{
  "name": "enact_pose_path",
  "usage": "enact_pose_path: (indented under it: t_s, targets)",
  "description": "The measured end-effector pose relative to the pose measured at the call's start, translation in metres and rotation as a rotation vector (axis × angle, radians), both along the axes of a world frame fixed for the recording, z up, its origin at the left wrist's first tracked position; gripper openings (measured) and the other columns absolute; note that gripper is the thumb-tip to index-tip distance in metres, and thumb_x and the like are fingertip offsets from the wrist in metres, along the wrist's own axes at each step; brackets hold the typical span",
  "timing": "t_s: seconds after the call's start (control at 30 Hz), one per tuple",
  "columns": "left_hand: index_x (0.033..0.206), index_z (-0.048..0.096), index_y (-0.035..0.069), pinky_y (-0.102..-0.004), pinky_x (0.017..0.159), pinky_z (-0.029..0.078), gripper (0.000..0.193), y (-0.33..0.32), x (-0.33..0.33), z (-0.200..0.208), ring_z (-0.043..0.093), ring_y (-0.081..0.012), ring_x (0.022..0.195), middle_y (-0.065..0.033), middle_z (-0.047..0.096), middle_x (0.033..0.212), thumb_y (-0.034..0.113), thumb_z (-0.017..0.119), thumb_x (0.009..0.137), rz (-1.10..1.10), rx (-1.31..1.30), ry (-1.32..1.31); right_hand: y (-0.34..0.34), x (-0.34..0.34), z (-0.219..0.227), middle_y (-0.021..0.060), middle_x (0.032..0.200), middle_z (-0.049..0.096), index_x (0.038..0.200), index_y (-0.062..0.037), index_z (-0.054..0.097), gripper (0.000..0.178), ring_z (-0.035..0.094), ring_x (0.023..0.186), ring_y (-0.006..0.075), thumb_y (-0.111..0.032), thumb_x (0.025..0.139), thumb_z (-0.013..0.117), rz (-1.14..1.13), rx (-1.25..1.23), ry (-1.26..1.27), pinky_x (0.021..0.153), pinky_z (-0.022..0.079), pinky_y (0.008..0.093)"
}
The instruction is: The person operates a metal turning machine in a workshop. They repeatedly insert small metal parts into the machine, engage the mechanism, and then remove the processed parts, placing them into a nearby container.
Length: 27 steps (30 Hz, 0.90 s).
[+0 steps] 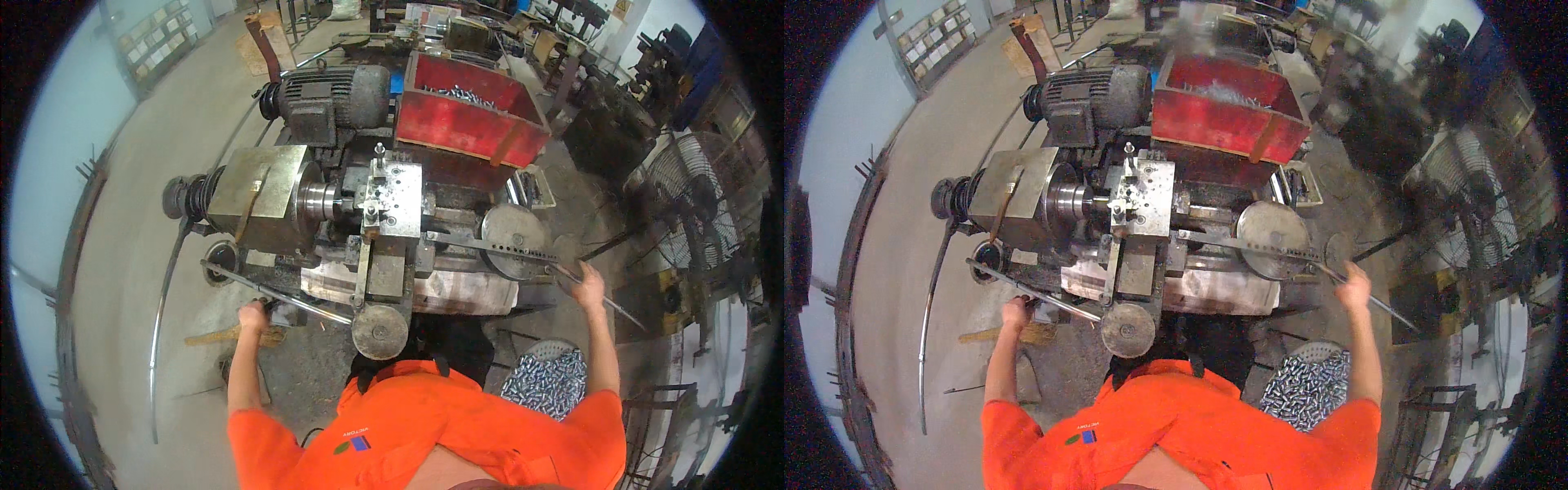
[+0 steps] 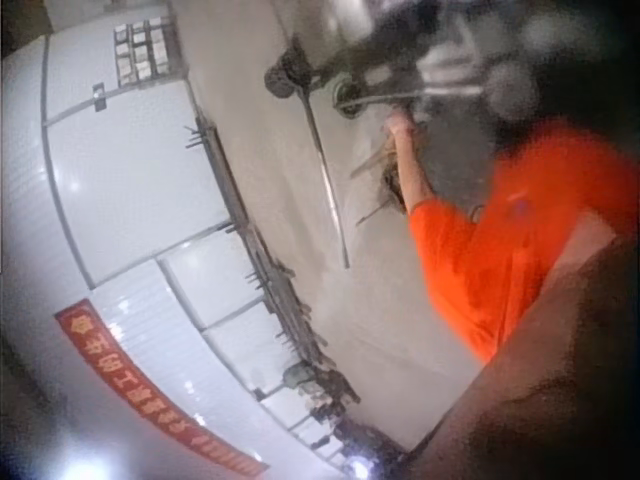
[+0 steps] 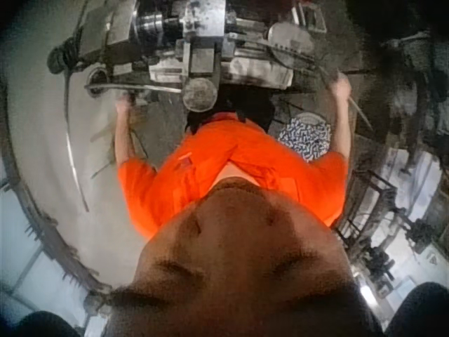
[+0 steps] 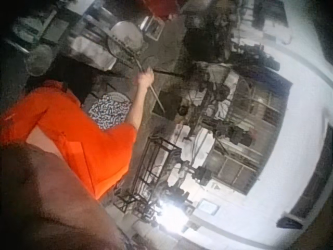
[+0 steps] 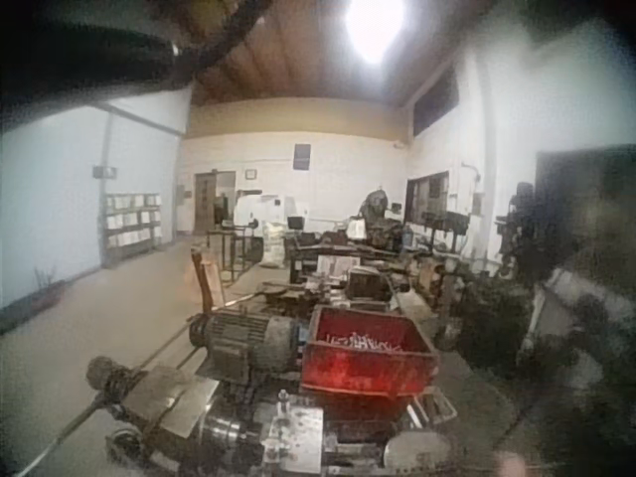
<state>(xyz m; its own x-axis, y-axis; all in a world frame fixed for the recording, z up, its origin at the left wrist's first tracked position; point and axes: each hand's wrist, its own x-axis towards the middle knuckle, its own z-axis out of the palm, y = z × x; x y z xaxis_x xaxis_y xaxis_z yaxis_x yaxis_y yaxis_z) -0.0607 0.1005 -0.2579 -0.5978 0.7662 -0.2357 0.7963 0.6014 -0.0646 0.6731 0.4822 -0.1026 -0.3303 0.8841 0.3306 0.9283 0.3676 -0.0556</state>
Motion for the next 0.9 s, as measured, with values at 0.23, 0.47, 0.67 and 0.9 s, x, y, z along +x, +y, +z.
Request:
enact_pose_path:
  t_s: [0.23,0.47,0.67,0.9]
  targets:
    - [0.105,0.056,-0.004,-0.029,0.051,0.05,0.043,-0.009,-0.008,0.081,0.061,-0.0202,0.051,-0.0157,0.065,0.075,0.034,0.058,0.085,0.544,0.879,-0.634,-0.029,0.108,-0.058,0.0179,0.098,0.061,0.111,-0.0007,0.053,0.048,0.059,0.093,0.0327,-0.025,0.07,0.062,-0.545,-0.194,-0.429,0.082,0.047,0.0397]
    - [0.097,0.05,-0.001,-0.0281,0.039,0.047,0.029,0.051,0.021,0.101,0.05,-0.0146,0.043,-0.0057,0.053,0.067,0.026,0.056,0.087,0.73,1.197,-0.717,-0.178,0.028,-0.053,0.0193,0.07,0.061,0.079,-0.0047,0.058,0.031,0.06,0.069,0.0371,-0.024,0.055,0.064,-0.475,-0.403,-0.054,0.063,0.049,0.0443]
    - [0.1,0.052,-0.001,-0.0269,0.04,0.045,0.022,0.052,0.034,0.096,0.052,-0.0128,0.052,-0.0024,0.051,0.068,0.015,0.053,0.084,0.704,1.327,-0.746,-0.249,-0.037,-0.049,0.0193,0.064,0.055,0.083,-0.0013,0.057,0.032,0.054,0.06,0.0361,-0.025,0.061,0.054,-0.401,-0.53,0.581,0.057,0.043,0.0423]
    - [0.105,0.051,-0.004,-0.0281,0.042,0.046,0.028,0.043,0.02,0.079,0.057,-0.0157,0.058,-0.0091,0.059,0.078,0.015,0.052,0.085,0.676,1.295,-0.755,-0.259,-0.05,-0.046,0.009,0.056,0.045,0.075,-0.0032,0.05,0.022,0.044,0.051,0.0223,-0.022,0.065,0.053,-0.384,-0.494,0.637,0.048,0.036,0.0342]
